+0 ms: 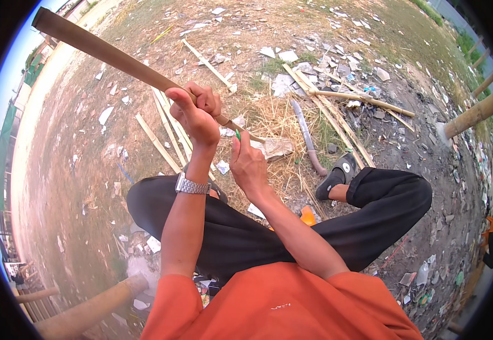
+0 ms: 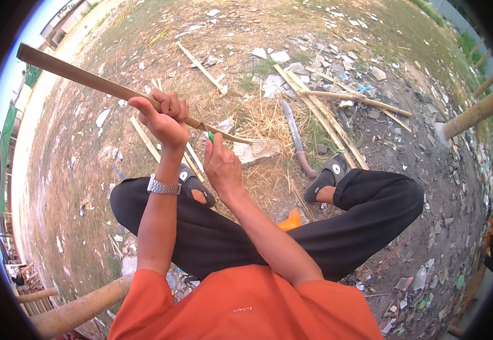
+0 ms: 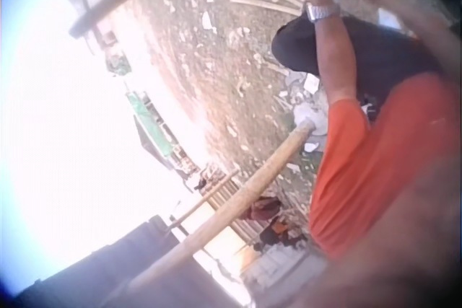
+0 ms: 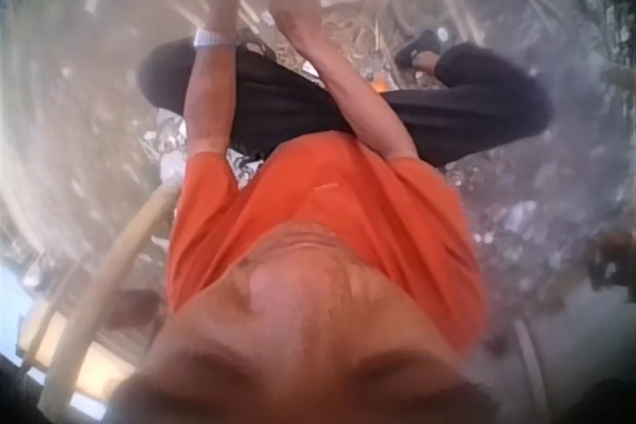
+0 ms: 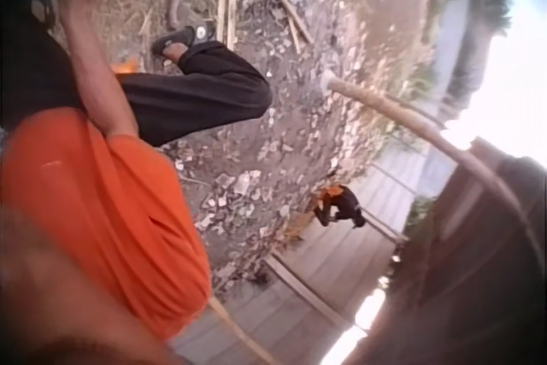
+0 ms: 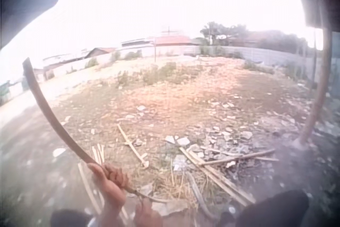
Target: The person sits on a small stool and uses a green utility knife to shave and sharpen the end of a long bamboo stick. They hold the stick with their left hand and carefully scrape the surface with the knife in their right hand, creating thin wood shavings that fall to the ground.
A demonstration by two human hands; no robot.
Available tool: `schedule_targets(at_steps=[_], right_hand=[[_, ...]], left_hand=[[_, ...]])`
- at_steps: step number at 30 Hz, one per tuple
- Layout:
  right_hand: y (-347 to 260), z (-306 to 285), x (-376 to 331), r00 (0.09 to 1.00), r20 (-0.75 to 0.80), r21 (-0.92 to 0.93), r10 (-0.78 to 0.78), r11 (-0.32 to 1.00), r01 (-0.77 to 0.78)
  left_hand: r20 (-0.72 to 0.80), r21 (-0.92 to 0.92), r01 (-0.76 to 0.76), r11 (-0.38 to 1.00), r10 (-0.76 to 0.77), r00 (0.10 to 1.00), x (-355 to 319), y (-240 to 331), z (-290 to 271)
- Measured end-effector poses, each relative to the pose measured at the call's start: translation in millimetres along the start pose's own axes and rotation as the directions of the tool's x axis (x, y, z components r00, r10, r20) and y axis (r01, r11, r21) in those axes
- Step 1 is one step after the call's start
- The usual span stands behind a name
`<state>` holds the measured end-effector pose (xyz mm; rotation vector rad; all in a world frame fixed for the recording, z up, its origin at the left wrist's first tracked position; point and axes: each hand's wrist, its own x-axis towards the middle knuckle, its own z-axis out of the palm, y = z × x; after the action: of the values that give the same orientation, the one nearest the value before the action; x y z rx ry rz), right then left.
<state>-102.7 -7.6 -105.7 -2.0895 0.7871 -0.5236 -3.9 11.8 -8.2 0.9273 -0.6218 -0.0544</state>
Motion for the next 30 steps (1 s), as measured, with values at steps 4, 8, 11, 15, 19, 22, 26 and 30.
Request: schedule_targets(at_steps=[4, 8, 11, 15, 19, 22, 26, 30], right_hand=[[82.3, 17.6, -28.7, 0.992, 0.033, -0.121, 0.119, 0.986, -0.114], [85.7, 9.7, -20.0, 0.997, -0.001, -0.017, 0.073, 0.997, -0.073], [52.0, -5.6, -8.5, 0.999, 0.001, 0.17, 0.038, 0.985, -0.037], [27.8, -6.8, 8.3, 0.999, 0.047, 0.117, 0.002, 0.993, -0.007], [81.5, -1.2, 0.5, 0.969, 0.131, -0.138, 0.212, 0.971, -0.194], [70.6, 9.4, 10.0, 0.987, 0.072, -0.067, 0.141, 0.988, -0.136], [97.9, 22.4, 14.3, 0.989, 0.074, -0.114, 0.129, 0.986, -0.12], [100.1, 22.9, 24.5, 0.983, 0.117, -0.172, 0.141, 0.978, -0.12]], left_hand=[[0.003, -0.039, 0.0, 0.999, 0.0, 1.0, 8.2, 2.1, -2.7], [0.066, 0.017, -0.023, 1.0, 0.022, 0.998, 11.6, -2.1, 16.6], [0.07, 0.011, -0.002, 1.0, 0.001, 0.998, 4.8, -4.1, 8.9], [0.069, 0.004, 0.007, 1.0, -0.008, 0.998, 6.0, -2.3, 12.8], [0.081, -0.01, 0.032, 0.999, -0.031, 0.996, 0.1, -3.0, 9.2], [0.093, 0.044, 0.014, 0.999, -0.018, 0.996, 3.0, -2.7, 18.1], [0.087, 0.043, 0.047, 0.998, -0.05, 0.995, 2.0, -2.7, 8.8], [0.04, 0.048, 0.047, 0.998, -0.049, 0.998, 8.6, -2.5, 11.1]])
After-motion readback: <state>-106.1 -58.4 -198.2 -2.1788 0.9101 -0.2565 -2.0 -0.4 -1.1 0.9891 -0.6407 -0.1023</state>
